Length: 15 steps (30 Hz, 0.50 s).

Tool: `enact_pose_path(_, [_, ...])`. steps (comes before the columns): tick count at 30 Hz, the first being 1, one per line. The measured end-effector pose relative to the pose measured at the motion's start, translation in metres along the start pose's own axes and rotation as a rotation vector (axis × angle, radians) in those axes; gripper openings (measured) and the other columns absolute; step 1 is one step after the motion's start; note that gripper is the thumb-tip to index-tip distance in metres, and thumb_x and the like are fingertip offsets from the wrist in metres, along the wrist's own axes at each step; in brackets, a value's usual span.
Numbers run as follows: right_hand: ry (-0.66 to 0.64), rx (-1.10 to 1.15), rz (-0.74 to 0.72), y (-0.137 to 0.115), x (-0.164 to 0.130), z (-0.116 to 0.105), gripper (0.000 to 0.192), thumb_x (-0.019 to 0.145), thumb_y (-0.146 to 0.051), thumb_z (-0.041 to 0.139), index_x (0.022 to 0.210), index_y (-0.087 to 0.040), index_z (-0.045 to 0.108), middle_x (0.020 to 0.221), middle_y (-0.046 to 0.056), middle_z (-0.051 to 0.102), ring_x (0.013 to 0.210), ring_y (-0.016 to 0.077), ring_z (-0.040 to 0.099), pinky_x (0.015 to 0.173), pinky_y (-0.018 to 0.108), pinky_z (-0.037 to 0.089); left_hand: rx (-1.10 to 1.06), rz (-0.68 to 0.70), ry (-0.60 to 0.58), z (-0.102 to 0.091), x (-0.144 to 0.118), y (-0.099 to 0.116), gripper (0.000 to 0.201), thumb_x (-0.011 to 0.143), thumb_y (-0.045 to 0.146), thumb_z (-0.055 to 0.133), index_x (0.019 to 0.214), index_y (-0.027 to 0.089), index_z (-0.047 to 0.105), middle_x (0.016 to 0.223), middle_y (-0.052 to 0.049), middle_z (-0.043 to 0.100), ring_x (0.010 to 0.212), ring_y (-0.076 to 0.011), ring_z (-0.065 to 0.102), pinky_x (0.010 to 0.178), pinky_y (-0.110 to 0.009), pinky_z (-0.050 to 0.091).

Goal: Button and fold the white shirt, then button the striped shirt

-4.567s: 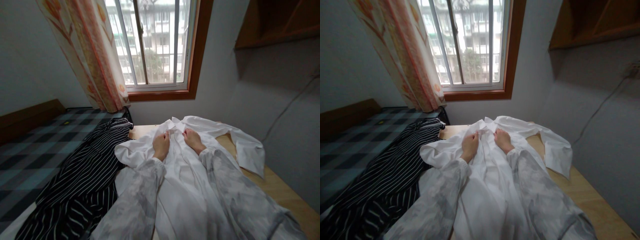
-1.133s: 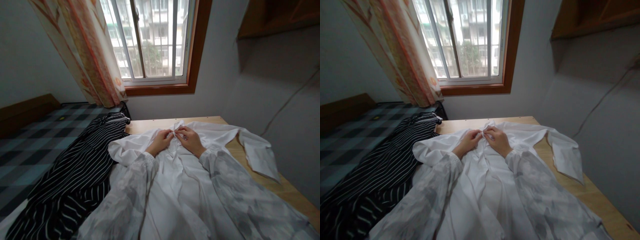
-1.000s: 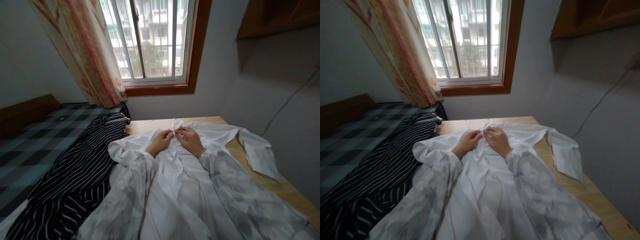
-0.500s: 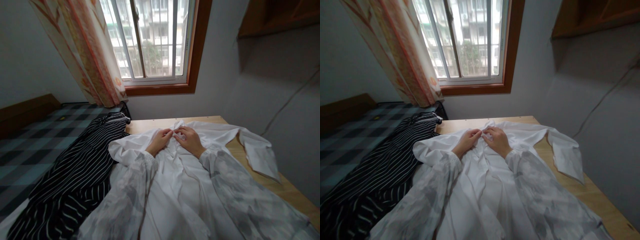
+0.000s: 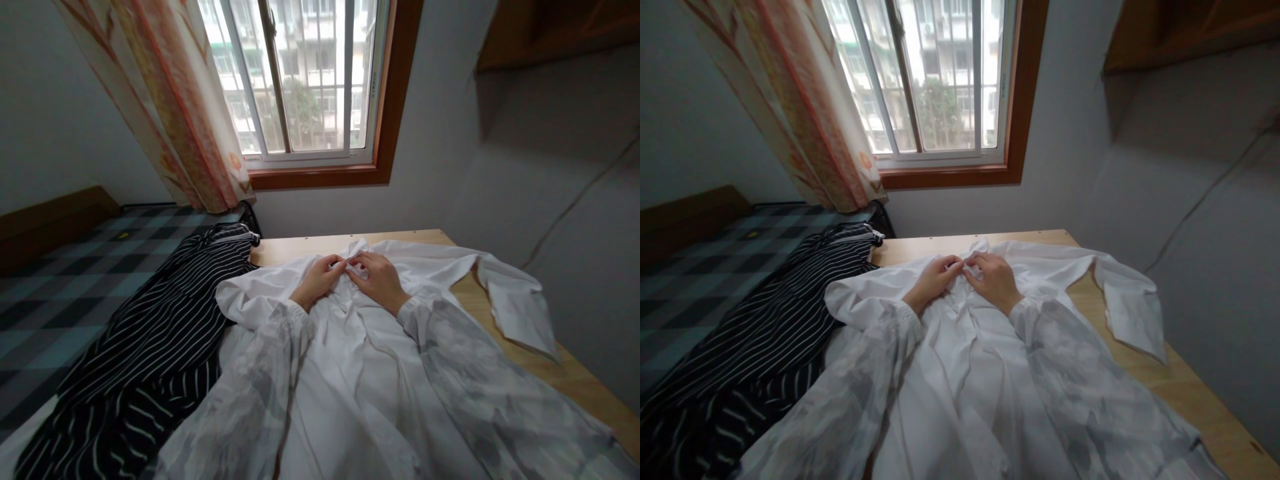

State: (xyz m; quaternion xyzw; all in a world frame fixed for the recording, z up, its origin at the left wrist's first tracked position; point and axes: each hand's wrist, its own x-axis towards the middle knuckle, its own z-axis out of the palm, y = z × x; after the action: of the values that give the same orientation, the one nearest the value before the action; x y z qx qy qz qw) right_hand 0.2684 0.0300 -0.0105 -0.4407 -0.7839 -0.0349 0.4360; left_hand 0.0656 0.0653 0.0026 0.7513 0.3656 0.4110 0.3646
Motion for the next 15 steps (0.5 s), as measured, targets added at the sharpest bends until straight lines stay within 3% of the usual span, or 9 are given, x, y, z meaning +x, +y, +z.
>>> enact_pose_path(9, [-0.029,-0.003,-0.007,-0.005,-0.002,-0.007,0.016,0.108,-0.037,0.065,0.107,-0.024,0.073,0.110,0.008,0.080,0.101,0.0279,0.072,0.095,0.041,0.049,-0.063,-0.042,-0.011,0.006,0.005,-0.012,0.037,0.091,0.054,0.064,0.079,0.018,0.067,0.074,0.001,0.063,0.072,-0.0143,0.053,0.070,-0.025,0.043])
enact_pose_path(15, [-0.015,-0.067,0.012,-0.006,-0.005,-0.004,0.019,0.105,-0.040,0.065,0.102,-0.022,0.068,0.098,0.009,0.076,0.086,0.0271,0.067,0.084,0.040,0.047,-0.062,-0.036,-0.024,0.007,0.002,-0.008,0.030,0.088,0.046,0.064,0.083,0.017,0.069,0.079,0.000,0.066,0.076,-0.0148,0.055,0.076,-0.025,0.044])
